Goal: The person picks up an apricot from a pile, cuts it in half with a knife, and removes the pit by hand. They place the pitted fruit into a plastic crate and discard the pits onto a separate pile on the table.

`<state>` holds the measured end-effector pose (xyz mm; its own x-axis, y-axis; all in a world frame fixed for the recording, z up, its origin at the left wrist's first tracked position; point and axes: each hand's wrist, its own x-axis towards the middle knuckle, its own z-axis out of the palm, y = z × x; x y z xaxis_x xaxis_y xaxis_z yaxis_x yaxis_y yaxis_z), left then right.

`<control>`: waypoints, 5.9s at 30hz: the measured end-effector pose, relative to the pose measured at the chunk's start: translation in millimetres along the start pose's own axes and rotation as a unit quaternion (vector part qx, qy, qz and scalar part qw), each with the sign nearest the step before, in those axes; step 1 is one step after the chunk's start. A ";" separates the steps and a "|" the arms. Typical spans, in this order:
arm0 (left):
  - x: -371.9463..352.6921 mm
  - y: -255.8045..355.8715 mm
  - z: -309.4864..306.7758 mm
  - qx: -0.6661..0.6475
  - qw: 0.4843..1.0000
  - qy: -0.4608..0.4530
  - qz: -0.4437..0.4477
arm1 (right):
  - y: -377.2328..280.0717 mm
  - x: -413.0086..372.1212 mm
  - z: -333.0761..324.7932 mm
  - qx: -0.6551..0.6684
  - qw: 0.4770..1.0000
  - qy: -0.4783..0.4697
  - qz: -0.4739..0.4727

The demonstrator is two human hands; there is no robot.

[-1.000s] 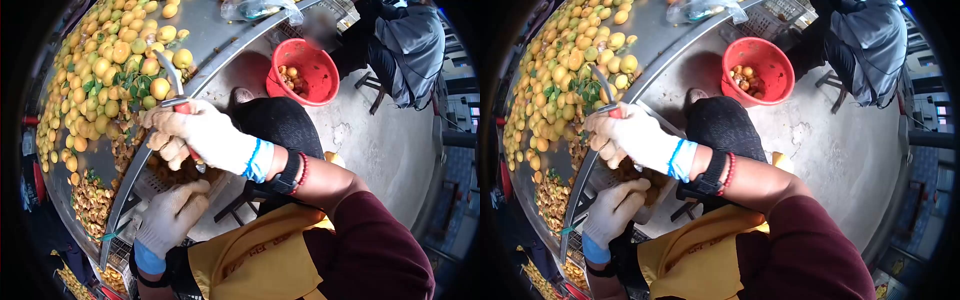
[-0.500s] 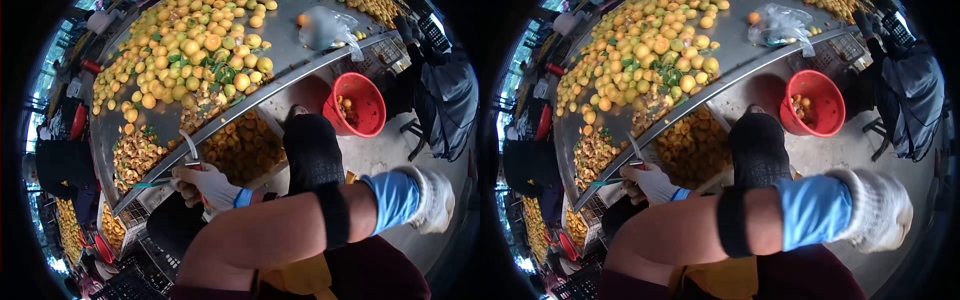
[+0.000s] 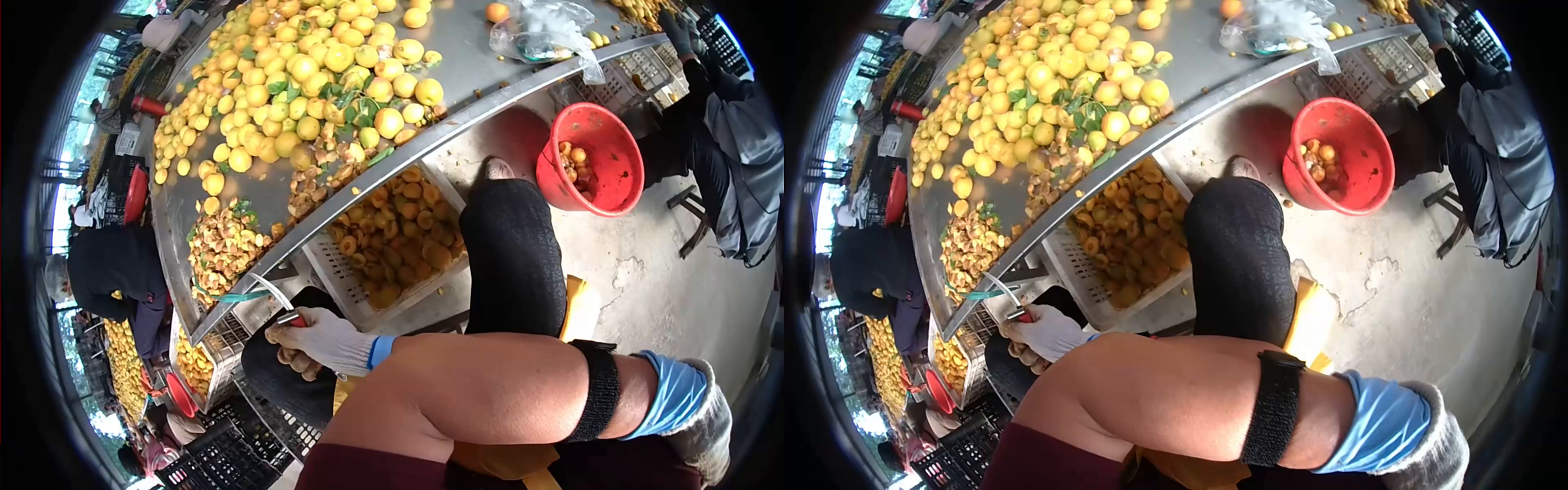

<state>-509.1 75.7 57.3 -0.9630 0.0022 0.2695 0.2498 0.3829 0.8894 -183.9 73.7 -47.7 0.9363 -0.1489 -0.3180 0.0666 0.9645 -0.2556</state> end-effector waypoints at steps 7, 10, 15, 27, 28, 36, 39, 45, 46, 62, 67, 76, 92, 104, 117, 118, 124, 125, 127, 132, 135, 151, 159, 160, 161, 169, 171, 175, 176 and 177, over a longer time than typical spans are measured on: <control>-18.1 -10.8 -21.2 0.014 0.999 0.029 -0.019 | 15.7 3.6 7.9 -0.034 0.999 -0.026 0.013; -26.0 -12.2 -29.1 0.015 0.999 0.030 -0.023 | 18.9 -2.1 15.5 -0.028 0.999 -0.005 0.040; -32.7 -9.2 -35.9 -0.004 0.999 0.046 -0.015 | 37.4 6.7 15.5 -0.018 0.998 -0.015 0.058; -249.1 92.8 -101.5 -0.290 0.788 0.542 0.048 | -9.5 -41.4 -40.3 -0.033 0.988 0.138 -0.063; -285.8 114.6 -96.6 -0.257 0.762 0.593 0.041 | -23.8 -55.1 -40.7 -0.044 0.988 0.137 -0.060; -479.1 170.2 -20.3 -0.101 0.529 0.829 -0.153 | -73.7 -168.5 -33.0 -0.101 0.929 0.276 -0.226; -540.9 135.5 -52.5 -0.081 0.486 0.843 -0.218 | -104.6 -150.8 -38.2 0.043 0.971 0.155 -0.177; -626.1 20.0 -174.3 0.224 0.372 0.686 -0.584 | -116.6 -65.0 -19.1 -0.130 0.957 0.187 -0.178; -631.2 5.0 -189.4 0.223 0.373 0.685 -0.585 | -122.1 -56.9 -17.5 -0.095 0.972 0.127 -0.173; -491.4 78.9 -82.5 -0.333 0.496 0.799 0.073 | -124.9 -71.8 -1.6 -0.357 0.904 0.164 -0.167; -433.3 84.4 -27.8 -0.400 0.507 0.752 0.132 | -112.7 -106.5 61.3 -0.529 0.828 0.147 -0.114; -386.7 115.1 18.2 -0.182 0.588 0.783 0.087 | -64.8 -138.5 46.0 -0.432 0.862 0.114 -0.238; -373.3 115.2 50.0 -0.071 0.566 0.820 0.034 | -32.7 -125.2 54.4 -0.617 0.716 0.110 -0.308; -392.6 129.2 55.9 -0.300 0.463 0.823 0.137 | -60.6 -137.2 83.6 -0.621 0.768 0.003 -0.156; -389.6 117.1 48.9 -0.143 0.514 0.844 0.046 | -56.5 -113.7 86.7 -0.790 0.535 0.024 -0.297; -387.9 119.7 48.3 -0.073 0.519 0.851 -0.017 | -55.0 -111.1 81.8 -0.790 0.532 0.021 -0.304; -383.9 134.6 42.6 -0.043 0.525 0.846 -0.081 | -58.6 -105.8 78.4 -0.816 0.493 0.030 -0.301; -385.7 136.3 40.7 -0.046 0.526 0.846 -0.080 | -59.0 -104.8 79.6 -0.824 0.471 0.035 -0.312; -387.6 138.4 37.4 0.052 0.552 0.824 -0.111 | -57.4 -102.2 78.9 -0.817 0.478 0.036 -0.322; -401.1 130.2 33.9 0.072 0.543 0.826 -0.129 | -44.5 -96.1 56.3 -0.524 0.841 -0.007 -0.133; -405.7 127.3 30.2 0.176 0.581 0.738 -0.295 | -28.8 -95.9 39.6 -0.100 0.995 0.008 0.019; -398.1 109.5 13.3 -0.221 0.536 0.815 -0.016 | -79.4 -131.2 63.3 -0.829 0.490 0.041 -0.266; -397.3 126.0 18.3 -0.140 0.571 0.793 -0.158 | -78.0 -141.5 63.2 -0.819 0.526 0.045 -0.226; -398.0 126.0 18.7 -0.140 0.572 0.793 -0.159 | -77.7 -140.9 62.1 -0.818 0.526 0.046 -0.227; -398.6 125.3 18.6 -0.160 0.571 0.791 -0.150 | -77.4 -139.9 59.9 -0.823 0.516 0.044 -0.233; -401.2 111.2 -2.9 -0.266 0.533 0.803 -0.003 | -75.4 -125.0 41.6 -0.835 0.488 0.083 -0.240; -402.6 105.2 -16.7 -0.289 0.492 0.819 0.060 | -75.2 -116.5 35.3 -0.749 0.632 0.098 -0.171; -398.1 117.3 -45.8 -0.257 0.502 0.812 0.151 | -91.4 -104.7 40.9 -0.538 0.822 0.132 -0.135; -399.0 114.0 -49.8 -0.252 0.510 0.808 0.155 | -97.8 -101.4 41.9 -0.453 0.874 0.150 -0.089; -401.0 107.1 -53.1 -0.084 0.559 0.823 0.060 | -101.8 -99.6 43.6 -0.457 0.871 0.149 -0.098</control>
<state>-90.9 66.8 64.1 0.4232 -0.8874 0.1827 0.4415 0.3781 0.8137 -269.0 -0.1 49.8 0.7981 -0.4719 -0.3746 -0.2152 0.3575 -0.9088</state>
